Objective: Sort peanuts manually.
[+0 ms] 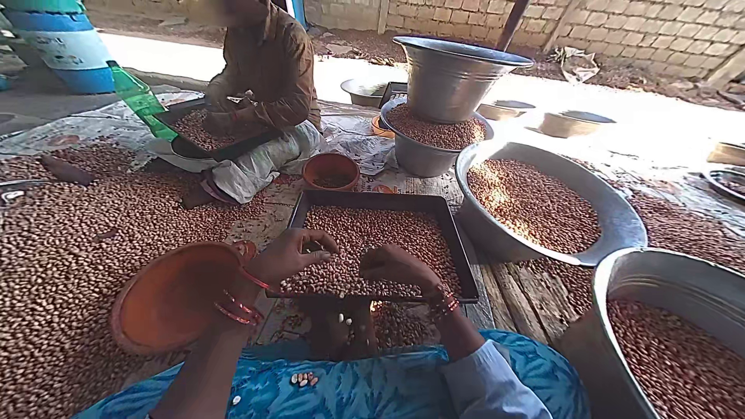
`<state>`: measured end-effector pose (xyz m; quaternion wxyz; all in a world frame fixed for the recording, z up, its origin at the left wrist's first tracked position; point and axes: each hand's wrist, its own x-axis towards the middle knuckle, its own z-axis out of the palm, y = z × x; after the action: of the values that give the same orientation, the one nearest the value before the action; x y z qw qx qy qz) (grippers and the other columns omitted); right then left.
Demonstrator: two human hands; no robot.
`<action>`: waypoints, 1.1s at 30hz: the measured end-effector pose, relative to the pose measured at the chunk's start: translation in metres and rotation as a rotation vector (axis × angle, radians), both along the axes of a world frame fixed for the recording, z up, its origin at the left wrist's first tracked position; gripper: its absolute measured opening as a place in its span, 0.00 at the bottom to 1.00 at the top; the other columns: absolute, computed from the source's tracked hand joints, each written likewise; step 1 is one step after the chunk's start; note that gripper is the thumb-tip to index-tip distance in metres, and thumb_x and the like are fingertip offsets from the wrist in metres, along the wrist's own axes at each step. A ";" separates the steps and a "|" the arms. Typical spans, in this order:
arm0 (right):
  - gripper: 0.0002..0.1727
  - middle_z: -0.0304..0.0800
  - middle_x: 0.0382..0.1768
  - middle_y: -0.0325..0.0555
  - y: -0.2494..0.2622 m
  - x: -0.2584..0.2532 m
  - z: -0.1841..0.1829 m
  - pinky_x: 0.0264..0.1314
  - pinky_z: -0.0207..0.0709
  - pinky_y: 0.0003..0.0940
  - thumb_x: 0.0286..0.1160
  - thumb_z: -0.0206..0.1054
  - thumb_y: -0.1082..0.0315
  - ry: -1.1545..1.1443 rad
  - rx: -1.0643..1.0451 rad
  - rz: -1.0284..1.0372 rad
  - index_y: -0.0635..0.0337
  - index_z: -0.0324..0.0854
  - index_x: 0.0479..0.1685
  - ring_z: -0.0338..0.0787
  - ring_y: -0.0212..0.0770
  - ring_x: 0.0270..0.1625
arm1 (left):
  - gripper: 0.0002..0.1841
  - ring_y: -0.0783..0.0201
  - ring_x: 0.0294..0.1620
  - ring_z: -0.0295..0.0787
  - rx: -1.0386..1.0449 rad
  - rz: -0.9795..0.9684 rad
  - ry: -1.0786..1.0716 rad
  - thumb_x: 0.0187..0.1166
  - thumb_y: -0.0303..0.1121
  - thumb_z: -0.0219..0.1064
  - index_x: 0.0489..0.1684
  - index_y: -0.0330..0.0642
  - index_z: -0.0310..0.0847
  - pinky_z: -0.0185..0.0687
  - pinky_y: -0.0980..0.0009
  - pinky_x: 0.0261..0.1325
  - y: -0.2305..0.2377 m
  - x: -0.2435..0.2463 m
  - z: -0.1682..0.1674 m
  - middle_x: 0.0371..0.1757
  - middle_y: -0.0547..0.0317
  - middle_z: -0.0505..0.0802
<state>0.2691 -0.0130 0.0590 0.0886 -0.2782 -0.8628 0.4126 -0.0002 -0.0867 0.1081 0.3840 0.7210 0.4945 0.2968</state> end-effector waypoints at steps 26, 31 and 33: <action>0.15 0.95 0.48 0.47 -0.003 0.045 0.023 0.53 0.84 0.37 0.83 0.67 0.64 -0.055 0.160 -0.170 0.59 0.87 0.62 0.93 0.38 0.45 | 0.13 0.40 0.68 0.86 -0.199 0.269 0.728 0.86 0.34 0.66 0.59 0.43 0.92 0.73 0.38 0.74 0.031 -0.014 -0.038 0.64 0.41 0.91; 0.16 0.96 0.48 0.47 -0.003 0.051 0.024 0.56 0.84 0.40 0.83 0.68 0.61 -0.109 0.183 -0.217 0.58 0.87 0.64 0.94 0.41 0.47 | 0.15 0.39 0.74 0.82 -0.292 0.216 0.900 0.83 0.35 0.68 0.65 0.48 0.90 0.72 0.35 0.75 0.035 0.007 -0.047 0.71 0.42 0.88; 0.17 0.96 0.49 0.47 -0.001 0.050 0.023 0.58 0.84 0.44 0.83 0.68 0.61 -0.138 0.188 -0.233 0.56 0.87 0.64 0.94 0.43 0.49 | 0.15 0.38 0.74 0.82 -0.296 0.215 0.923 0.83 0.35 0.69 0.64 0.46 0.89 0.71 0.36 0.75 0.034 0.006 -0.048 0.70 0.41 0.88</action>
<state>0.3188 -0.0142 0.0815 0.1022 -0.3946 -0.8635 0.2972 0.0061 -0.0523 0.0606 0.1905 0.6598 0.7214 -0.0886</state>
